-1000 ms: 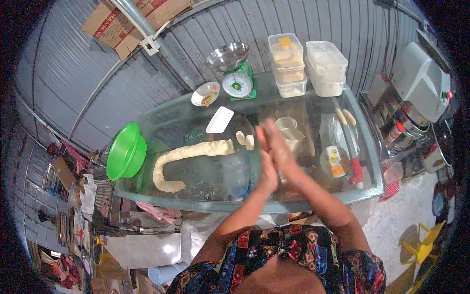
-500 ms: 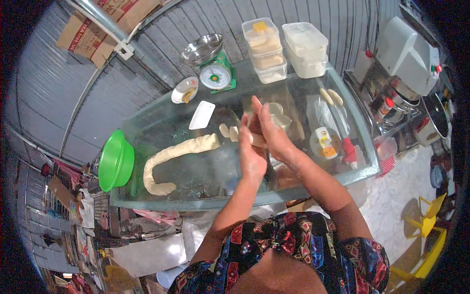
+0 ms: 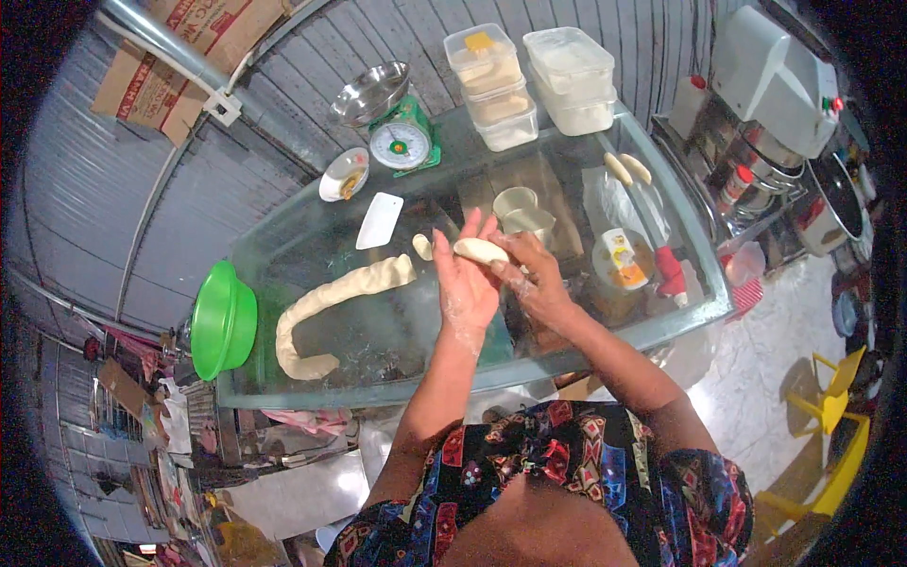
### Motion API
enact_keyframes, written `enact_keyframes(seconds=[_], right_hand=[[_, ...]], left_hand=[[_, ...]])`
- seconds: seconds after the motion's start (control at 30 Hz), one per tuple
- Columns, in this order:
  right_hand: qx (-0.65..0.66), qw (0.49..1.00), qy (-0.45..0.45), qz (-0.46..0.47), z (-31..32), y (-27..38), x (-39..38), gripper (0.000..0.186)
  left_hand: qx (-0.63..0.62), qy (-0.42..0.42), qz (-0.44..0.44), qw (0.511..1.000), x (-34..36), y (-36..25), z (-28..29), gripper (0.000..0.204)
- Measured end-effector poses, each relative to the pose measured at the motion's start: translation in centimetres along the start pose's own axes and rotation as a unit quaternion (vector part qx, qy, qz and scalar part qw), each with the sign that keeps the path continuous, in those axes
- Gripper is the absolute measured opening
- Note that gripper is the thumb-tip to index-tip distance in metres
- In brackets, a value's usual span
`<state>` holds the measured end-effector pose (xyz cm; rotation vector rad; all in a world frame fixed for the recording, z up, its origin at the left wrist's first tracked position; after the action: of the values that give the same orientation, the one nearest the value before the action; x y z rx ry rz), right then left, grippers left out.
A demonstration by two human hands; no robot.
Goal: Cutting dough into smaller portions using a bench scraper and rolling them into small balls.
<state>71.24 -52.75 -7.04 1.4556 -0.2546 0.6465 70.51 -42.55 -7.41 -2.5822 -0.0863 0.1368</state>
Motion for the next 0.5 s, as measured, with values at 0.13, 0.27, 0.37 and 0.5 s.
enact_keyframes(seconds=[0.13, 0.27, 0.37, 0.5], right_hand=[[0.064, 0.998, 0.000, -0.003, 1.8, 0.2, 0.7, 0.032], [0.188, 0.976, 0.016, -0.112, 2.3, -1.2, 0.4, 0.032], [0.223, 0.967, -0.013, -0.118, 2.7, -1.3, 0.1, 0.029], [0.241, 0.953, -0.039, -0.177, 3.5, -1.6, -0.2, 0.021]], left_hand=[[0.292, -0.015, -0.040, 0.956, -0.2, -1.0, 1.8, 0.047], [0.332, 0.028, -0.029, 0.943, -1.0, -0.9, 1.0, 0.036], [0.341, 0.028, -0.043, 0.939, -0.9, -0.9, 1.2, 0.030], [0.381, 0.018, -0.066, 0.922, -1.3, -1.3, 0.6, 0.026]])
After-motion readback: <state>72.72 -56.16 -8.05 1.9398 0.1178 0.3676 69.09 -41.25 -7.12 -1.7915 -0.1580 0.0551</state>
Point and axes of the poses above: each hand's wrist, its own x-axis towards the middle knuckle, its own z-axis out of the back of the hand, y = z × x, the point moved 7 cm from there along x, towards the middle knuckle, and after that the axes turned 3 degrees about -y, right-handed, at the moved point
